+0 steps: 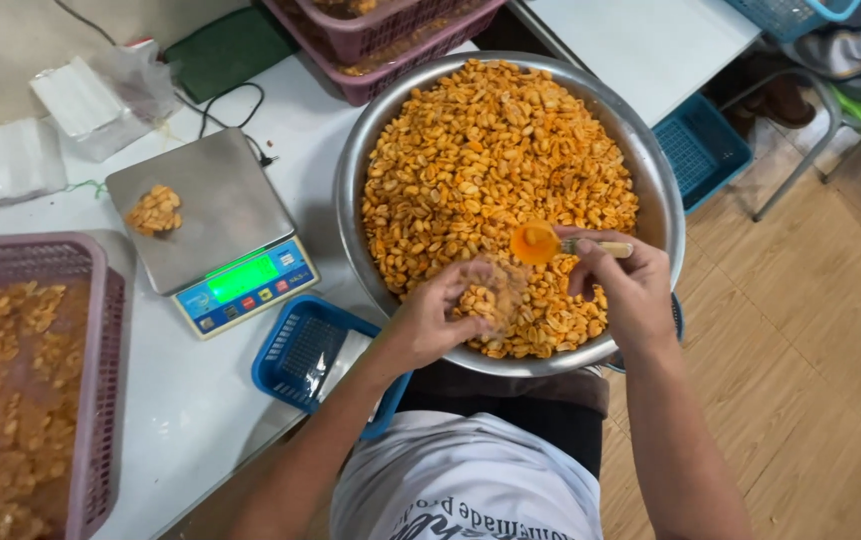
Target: The person scoops orange snack pieces from a large metal bowl using a small orange scoop and places them into clear plastic bags. The filled bags are weighed on a digital scale and then placed into a pink basket. The process is repeated continuously throughout the clip.
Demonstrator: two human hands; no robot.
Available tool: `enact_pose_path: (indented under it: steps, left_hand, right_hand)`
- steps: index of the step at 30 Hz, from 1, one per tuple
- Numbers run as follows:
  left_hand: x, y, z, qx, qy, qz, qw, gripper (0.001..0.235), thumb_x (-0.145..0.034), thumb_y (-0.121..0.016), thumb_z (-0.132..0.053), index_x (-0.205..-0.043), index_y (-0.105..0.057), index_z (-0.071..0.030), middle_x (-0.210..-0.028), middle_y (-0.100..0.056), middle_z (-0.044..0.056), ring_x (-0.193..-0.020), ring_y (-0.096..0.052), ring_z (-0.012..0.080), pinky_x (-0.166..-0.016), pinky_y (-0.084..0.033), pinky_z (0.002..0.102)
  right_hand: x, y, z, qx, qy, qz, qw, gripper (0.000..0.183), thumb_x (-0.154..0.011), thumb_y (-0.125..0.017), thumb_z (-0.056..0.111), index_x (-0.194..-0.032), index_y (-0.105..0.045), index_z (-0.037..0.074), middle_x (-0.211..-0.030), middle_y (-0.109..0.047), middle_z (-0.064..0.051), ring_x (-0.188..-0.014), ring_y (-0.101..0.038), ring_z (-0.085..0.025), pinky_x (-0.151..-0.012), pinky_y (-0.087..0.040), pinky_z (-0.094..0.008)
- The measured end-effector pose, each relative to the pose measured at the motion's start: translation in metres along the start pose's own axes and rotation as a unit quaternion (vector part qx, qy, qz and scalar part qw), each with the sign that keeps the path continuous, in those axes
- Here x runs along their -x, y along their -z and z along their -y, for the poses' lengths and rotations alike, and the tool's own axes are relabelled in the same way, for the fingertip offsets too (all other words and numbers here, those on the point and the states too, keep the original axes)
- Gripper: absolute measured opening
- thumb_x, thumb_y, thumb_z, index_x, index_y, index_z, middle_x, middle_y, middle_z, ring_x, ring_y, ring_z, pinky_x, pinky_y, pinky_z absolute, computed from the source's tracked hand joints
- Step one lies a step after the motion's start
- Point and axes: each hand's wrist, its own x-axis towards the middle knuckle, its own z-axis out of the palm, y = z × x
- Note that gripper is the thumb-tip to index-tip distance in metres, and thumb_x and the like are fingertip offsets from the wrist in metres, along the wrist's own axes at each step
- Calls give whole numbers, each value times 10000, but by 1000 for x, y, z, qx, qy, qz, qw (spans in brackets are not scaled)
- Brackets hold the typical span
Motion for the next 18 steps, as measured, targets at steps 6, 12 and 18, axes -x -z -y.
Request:
enact_pose_path:
  steps: [6, 12, 18]
  left_hand:
    - [65, 107, 77, -1, -80, -214, 974, 172, -933, -764, -136, -1103, -749, -110, -964, -782, 77, -869, -740, 149, -790, -607, 300]
    - [306, 293, 67, -440, -23, -648, 621, 253, -1215, -733, -266, -1179, -805, -27, -1089, -798, 131, -939, -754, 261, -762, -563, 389]
    - [335, 284, 62, -459, 355, -503, 641, 472, -1106, -747, -468, -1140, -787, 1, -1024, -771, 223, -946, -715, 429, -866, -507, 556]
  right_hand:
    - [-2, 14, -26, -34, -12, -4, 999, 208, -1022, -627, 125, -1121, -734, -23, -587, -592, -151, -532, -581, -161, -519, -466, -229]
    - [10, 22, -33, 159, -20, -23, 987, 183, -1101, -635, 139, -1179, -766, 38, -644, -627, -50, -546, -551, -48, -525, -423, -159]
    - [5, 20, -44, 197, -85, -21, 976, 183, -1082, -664, 167, -1169, -766, 42, -721, -677, -76, -563, -543, -74, -509, -402, -196]
